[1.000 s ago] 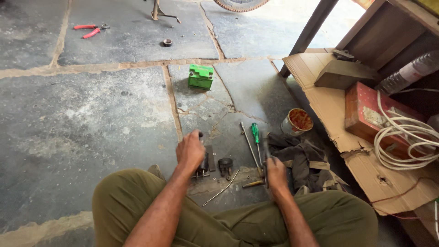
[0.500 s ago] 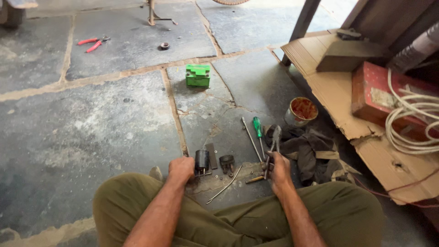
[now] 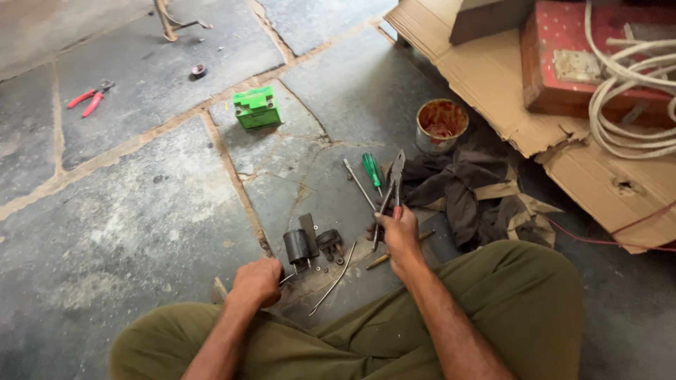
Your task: The person sits on a tiled floor and disassembles a small electric motor. They use pliers to remove a retaining clip and separate the motor housing, then use a screwdriver to loosen internal components. The person continues to manipulate the motor parts with pliers and a screwdriver, removing small pieces and placing them on the floor.
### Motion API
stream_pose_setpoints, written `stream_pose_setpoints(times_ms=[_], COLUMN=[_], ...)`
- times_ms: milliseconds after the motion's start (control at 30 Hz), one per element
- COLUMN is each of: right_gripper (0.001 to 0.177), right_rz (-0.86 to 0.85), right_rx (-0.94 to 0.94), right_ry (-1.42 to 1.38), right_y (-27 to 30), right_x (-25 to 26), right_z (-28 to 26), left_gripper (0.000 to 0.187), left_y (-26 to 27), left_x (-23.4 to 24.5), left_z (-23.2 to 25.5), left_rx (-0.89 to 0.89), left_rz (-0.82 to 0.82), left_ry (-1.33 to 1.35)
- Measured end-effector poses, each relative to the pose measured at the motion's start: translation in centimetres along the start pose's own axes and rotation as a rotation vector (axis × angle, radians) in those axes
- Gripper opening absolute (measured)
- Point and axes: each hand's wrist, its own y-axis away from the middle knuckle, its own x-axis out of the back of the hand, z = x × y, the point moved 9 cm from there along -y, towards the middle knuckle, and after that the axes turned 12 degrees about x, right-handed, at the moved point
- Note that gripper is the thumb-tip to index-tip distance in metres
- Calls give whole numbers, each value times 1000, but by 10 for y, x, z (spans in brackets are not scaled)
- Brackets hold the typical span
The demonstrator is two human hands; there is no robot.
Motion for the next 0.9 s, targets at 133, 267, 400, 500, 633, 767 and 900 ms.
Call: stream_pose_setpoints(times_ms=[133,267,400,500,633,767,900], right_gripper=[17,19,22,24,24,23,19], right_rz=[0,-35,-52,-59,-90,-99,-109], right_rx=[-6,-13,-50,-92,-117,-123,-204], right_ry=[23,44,55,68,105,271,533], right_y=[-5,-6,-3,-3,-4,-3,9], right_x=[-3,-13,-22,-28,-35,-36,-26], right_z=[6,5,3,6,13,21,42], left_gripper=[23,27,23,18,23,20,24], left_y=[10,15,29,45,64,44,14], left_x=[8,27,53,60,83,116,130], left_z=[16,26,32,35,44,49,67], left_rx=[-26,-35,-102,-136,-243,-186,-316], left_rz=[-60,-121,-122,-261,-381,-265,145], left_ry=[-148,-149,-98,-136,101,645,1006])
